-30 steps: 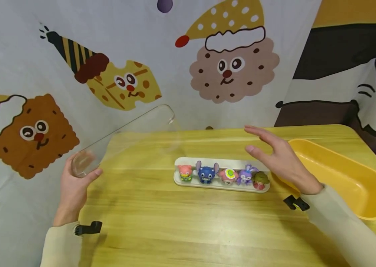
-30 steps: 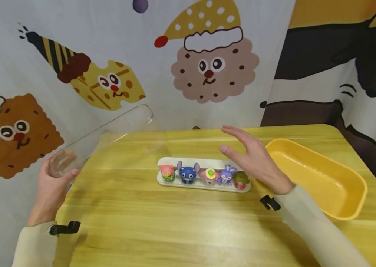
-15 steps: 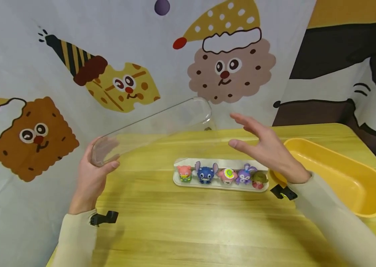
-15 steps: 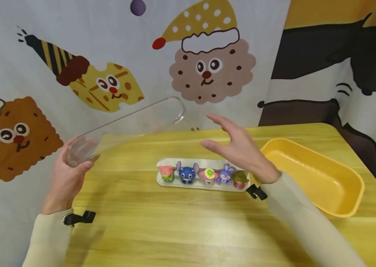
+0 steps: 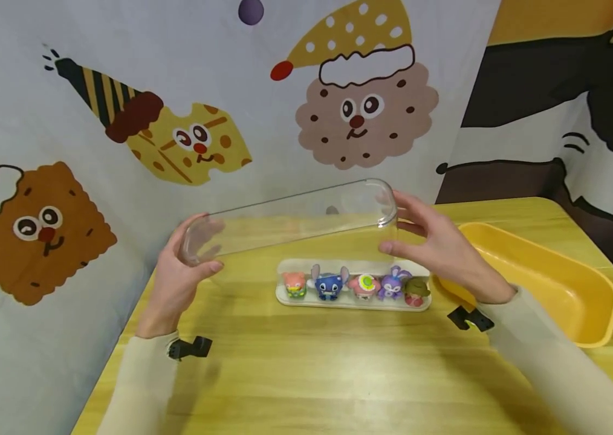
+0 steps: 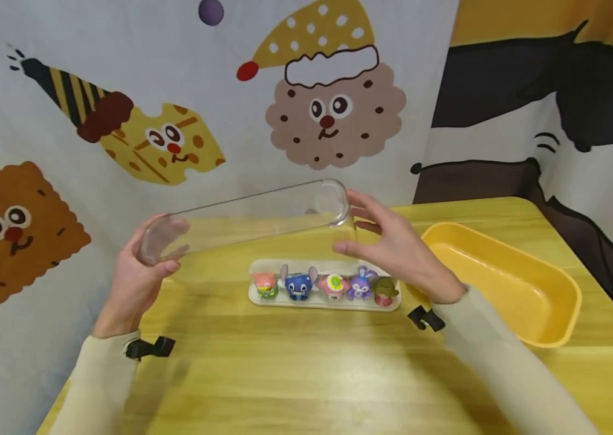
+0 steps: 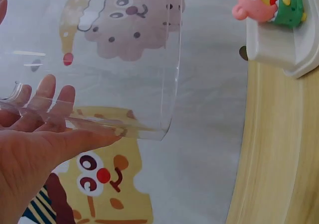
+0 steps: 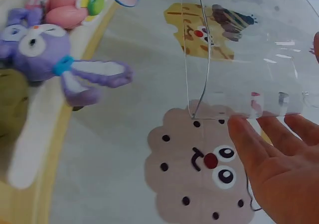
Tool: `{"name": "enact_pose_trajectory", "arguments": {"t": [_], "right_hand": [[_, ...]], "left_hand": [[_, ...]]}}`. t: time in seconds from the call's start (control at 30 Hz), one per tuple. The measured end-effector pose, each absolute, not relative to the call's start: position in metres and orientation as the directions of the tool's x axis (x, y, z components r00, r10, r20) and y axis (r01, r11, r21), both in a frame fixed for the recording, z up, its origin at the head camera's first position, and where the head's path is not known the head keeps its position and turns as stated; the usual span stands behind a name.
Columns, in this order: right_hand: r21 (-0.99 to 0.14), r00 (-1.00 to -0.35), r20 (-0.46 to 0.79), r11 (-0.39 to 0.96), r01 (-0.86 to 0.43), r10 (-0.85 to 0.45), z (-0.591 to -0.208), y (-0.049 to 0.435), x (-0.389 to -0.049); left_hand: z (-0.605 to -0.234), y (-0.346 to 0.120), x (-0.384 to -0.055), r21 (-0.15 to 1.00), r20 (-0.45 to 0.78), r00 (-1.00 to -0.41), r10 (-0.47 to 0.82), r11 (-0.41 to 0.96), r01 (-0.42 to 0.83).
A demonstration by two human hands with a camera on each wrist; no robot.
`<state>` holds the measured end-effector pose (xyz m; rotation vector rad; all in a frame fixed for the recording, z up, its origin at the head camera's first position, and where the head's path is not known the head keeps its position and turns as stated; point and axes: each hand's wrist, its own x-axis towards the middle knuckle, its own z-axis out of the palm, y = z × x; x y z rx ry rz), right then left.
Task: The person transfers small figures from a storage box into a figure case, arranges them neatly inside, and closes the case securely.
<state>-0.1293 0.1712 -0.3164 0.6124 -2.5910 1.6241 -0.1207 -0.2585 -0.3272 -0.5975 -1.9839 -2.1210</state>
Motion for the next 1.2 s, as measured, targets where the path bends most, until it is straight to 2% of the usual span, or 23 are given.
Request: {"name": "enact_pose_trajectory", "arguments": {"t": [0.17,0.33,0.63,0.8,1.03,1.2], "right_hand": [[-0.859,-0.928,0.225,0.389,-0.332,-0.296,-0.327,0.182,-0.123],[-0.849,-0.941,0.214,0.426,-0.312,-0.262,-0.33,0.194,-0.116],[-0.822,-0.915,0.316,0.409,-0.395,-0.249,-0.347,0.214,-0.105],[-0.814,-0.908,0.339,0.408,-0.414,-0.245,-0.353,0.223,-0.102],[-0.822,-0.938,0.272,0.456,-0.342,-0.213,-0.361,0.237,-0.094],[-0.818,-0.937,0.272,0.461,-0.345,-0.218,-0.366,0.242,-0.09]], "left_hand": [[-0.328,-0.249,-0.123,0.931,0.361,-0.92,0.15,0.004,0.366],[-0.327,-0.238,-0.125,0.936,0.343,-0.927,0.153,0.027,0.351],[-0.332,-0.218,-0.126,0.936,0.304,-0.935,0.182,0.124,0.328],[-0.34,-0.21,-0.127,0.944,0.3,-0.933,0.2,0.081,0.321],[-0.35,-0.196,-0.13,0.939,0.335,-0.913,0.234,-0.002,0.344],[-0.36,-0.189,-0.131,0.936,0.349,-0.905,0.243,-0.047,0.349]]}}
